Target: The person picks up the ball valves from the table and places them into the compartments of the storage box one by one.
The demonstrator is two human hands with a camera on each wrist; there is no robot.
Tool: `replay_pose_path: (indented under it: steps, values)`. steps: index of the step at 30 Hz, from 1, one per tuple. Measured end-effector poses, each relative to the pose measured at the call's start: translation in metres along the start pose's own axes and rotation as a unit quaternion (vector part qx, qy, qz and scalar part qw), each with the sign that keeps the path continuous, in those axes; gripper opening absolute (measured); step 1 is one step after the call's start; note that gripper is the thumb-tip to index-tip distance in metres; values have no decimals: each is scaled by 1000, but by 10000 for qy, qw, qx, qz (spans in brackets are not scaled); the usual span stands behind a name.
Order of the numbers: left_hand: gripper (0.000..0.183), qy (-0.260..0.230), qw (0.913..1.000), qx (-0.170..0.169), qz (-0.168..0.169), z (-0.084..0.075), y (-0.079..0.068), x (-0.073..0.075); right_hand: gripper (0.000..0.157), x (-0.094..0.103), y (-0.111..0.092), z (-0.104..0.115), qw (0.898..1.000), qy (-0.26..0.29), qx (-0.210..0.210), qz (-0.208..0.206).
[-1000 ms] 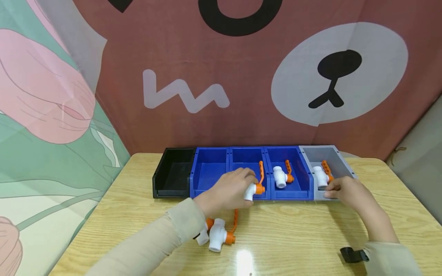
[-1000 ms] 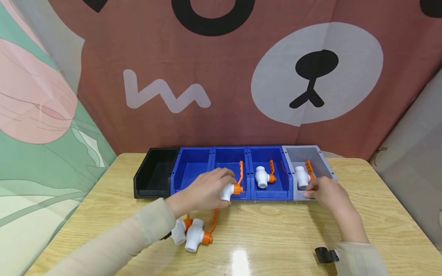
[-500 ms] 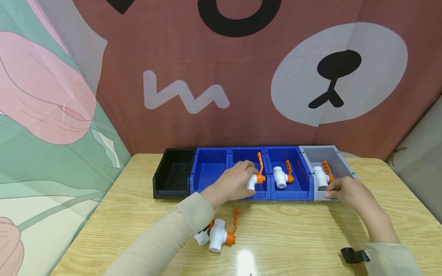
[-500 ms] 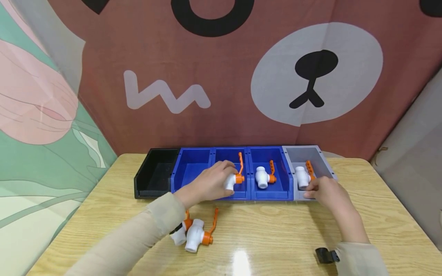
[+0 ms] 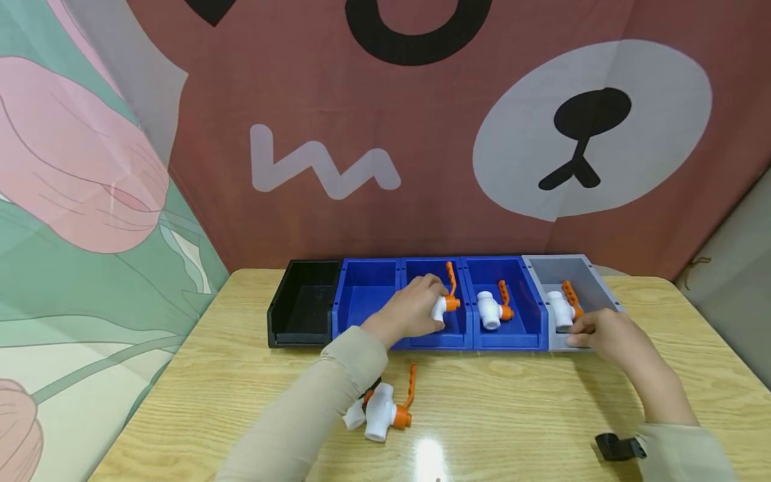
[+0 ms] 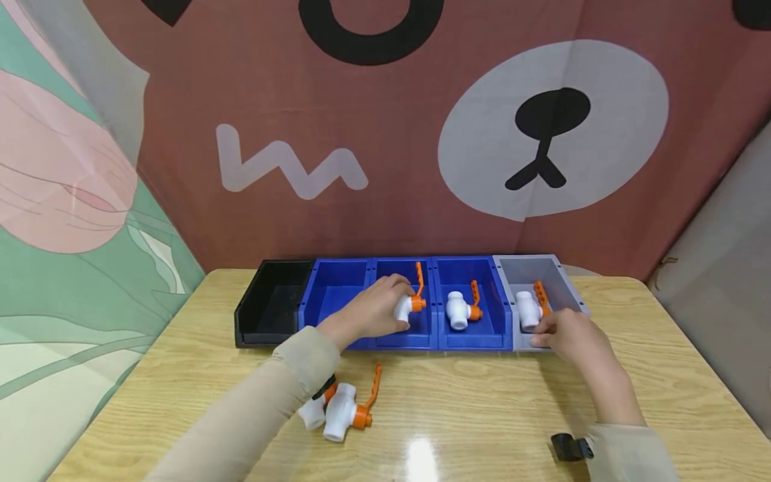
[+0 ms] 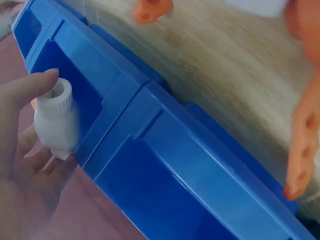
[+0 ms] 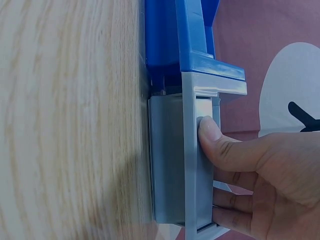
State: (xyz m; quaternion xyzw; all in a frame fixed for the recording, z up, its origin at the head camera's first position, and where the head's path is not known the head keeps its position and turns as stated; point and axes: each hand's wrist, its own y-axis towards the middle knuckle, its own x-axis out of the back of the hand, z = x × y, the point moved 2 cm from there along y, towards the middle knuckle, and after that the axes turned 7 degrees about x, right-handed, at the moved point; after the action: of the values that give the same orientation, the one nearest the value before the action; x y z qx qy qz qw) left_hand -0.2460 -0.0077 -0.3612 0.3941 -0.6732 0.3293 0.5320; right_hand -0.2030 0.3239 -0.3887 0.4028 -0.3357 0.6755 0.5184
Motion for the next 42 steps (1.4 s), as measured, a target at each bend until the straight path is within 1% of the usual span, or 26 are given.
replay_pose_path:
  steps: [4,7,13,19,22,28,37,42]
  values:
    - [59,-49,9999,49,153,-1,6,-1,19,-1,-1,-1,10000,10,11,-6]
    - [58,25,9997,91,236,-1,10,-2,19,-1,0,-2,10000,7,11,-15]
    - [55,296,9987,164,393,-4,16,-4,19,-1,0,-2,10000,-5,-32,-1]
    - [53,491,9955,389,710,-8,21,-8,19,-1,0,-3,10000,-17,8,-12]
    - [52,549,9939,512,809,-9,22,-11,19,-1,0,-2,10000,-15,22,-13]
    - [50,649,9921,601,894,-9,24,-15,18,-1,0,-3,10000,-18,15,-22]
    - [44,711,9888,696,1111,-11,25,-15,18,0,0,-1,10000,-4,-3,22]
    - [40,930,9865,670,1168,-14,25,-13,18,0,1,-1,10000,6,-47,47]
